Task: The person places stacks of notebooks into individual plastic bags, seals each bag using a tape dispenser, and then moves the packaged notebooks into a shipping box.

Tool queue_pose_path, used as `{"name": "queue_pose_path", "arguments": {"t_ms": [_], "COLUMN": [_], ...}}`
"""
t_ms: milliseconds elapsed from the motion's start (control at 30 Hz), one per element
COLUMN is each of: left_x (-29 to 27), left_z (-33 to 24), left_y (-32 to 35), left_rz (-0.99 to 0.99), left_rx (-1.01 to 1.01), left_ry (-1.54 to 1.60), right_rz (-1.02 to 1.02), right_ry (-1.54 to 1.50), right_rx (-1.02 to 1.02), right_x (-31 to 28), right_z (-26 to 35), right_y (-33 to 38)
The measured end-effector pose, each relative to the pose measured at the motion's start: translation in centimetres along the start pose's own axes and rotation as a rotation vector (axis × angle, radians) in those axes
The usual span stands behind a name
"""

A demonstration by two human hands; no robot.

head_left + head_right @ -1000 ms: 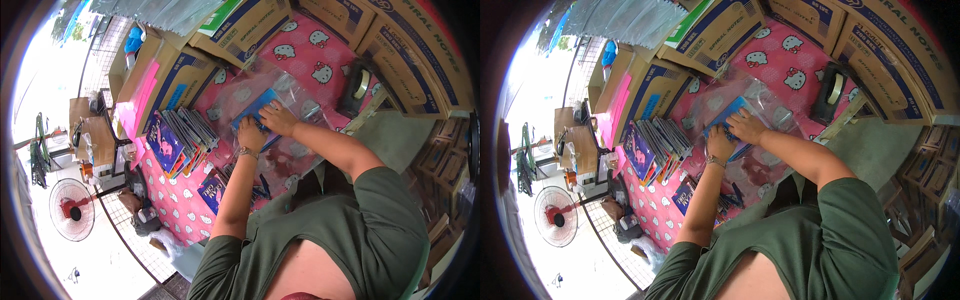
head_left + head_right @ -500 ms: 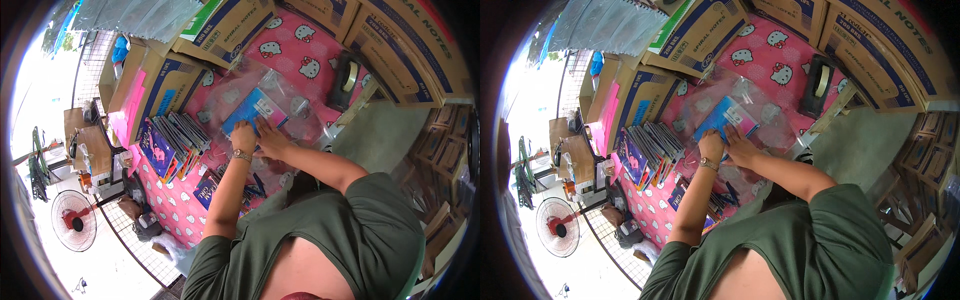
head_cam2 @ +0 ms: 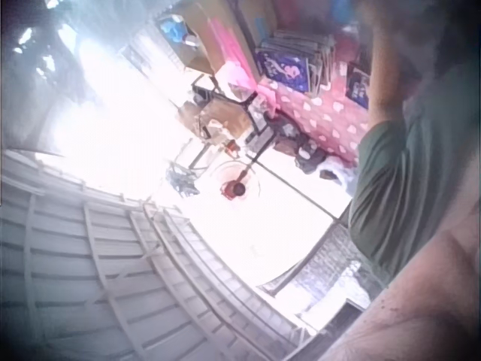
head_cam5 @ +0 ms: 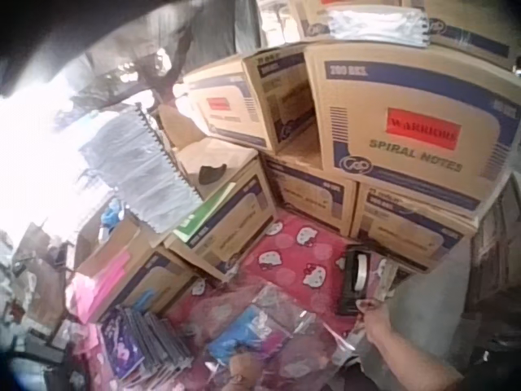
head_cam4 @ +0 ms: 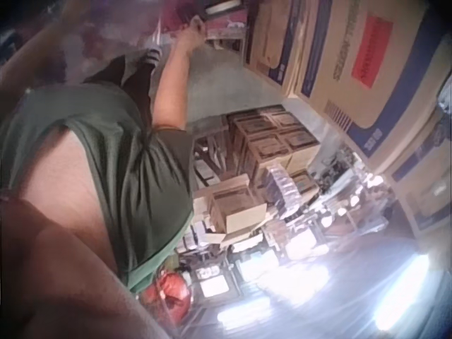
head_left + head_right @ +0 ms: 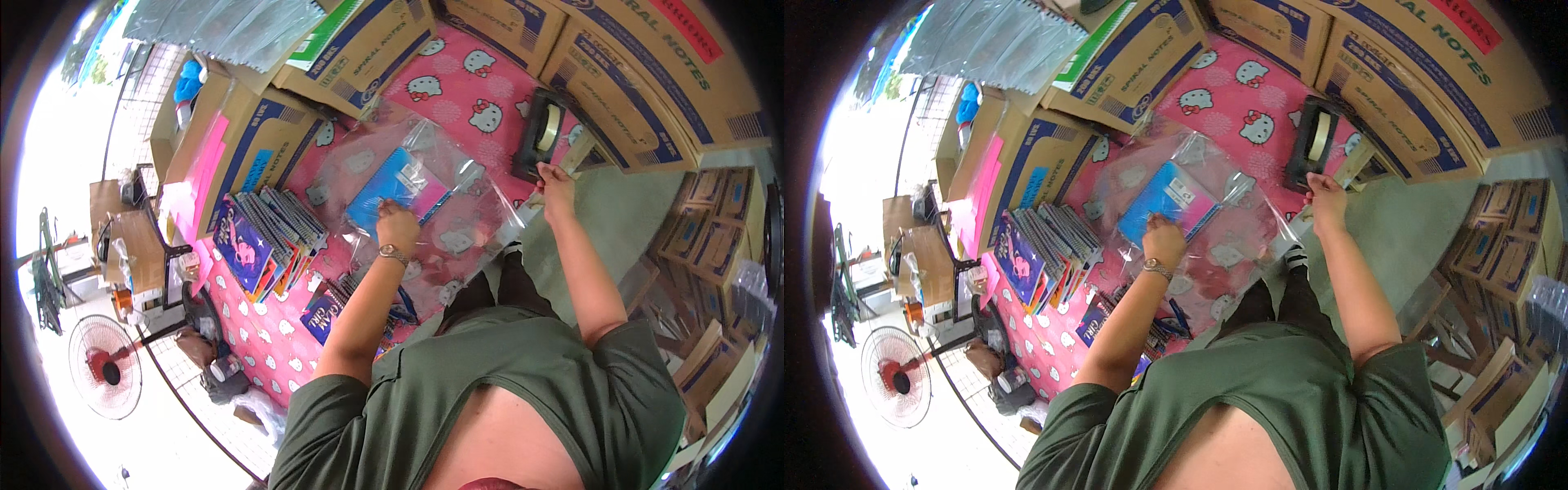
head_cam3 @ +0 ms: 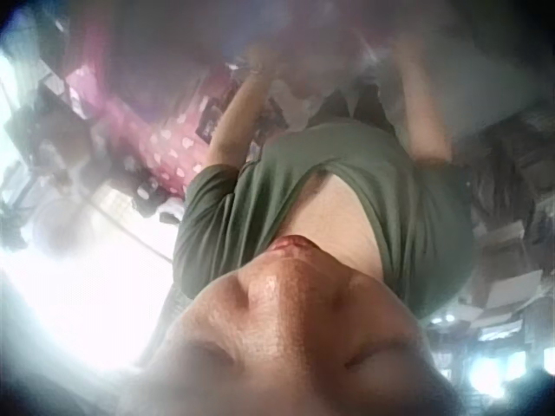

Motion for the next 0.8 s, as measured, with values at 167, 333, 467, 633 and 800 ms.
{"name": "queue_pose_path", "arguments": {"t_ms": [167,333,467,633,800], "left_x": [-2.0,0.1,1.0,0.7,1.9], "left_z": [-0.5,0.3,0.8,0.6,1.1], "left_y": [1.3,2.2,3.1,4.0,5.0], "left_rz": [0.246,0.222,0.087,-0.112,-0.209], "left_rx": [-0.008,-0.002,-0.029,-0.025,-0.044], "left_ry": [0.059,0.072,0.162,0.33,0.43], "right_rz": [-0.147,0.502,0.992,1.549,1.609], "right_ry": [-0.269,-0.507,0.029,1.433,1.817], "right_rx": [-0.366,0.344,0.336,-0.776,-0.863], "right_x": [-0.4,5.8,21.5,32.8,33.9], "right_z": [0.1,-9.3,-3.2,-6.3,-8.1], "right_y": [5.2,3.4,8.5,11.6,12.9]}}
Point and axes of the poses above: each hand's wrist, its own y-axis away from the middle knuckle, its own x-axis out of the palm, z = x × y, the point moved 9 cm from there along -y, towards the middle knuckle, and after that the axes turned 1 degree about x, right-handed, at the moved point
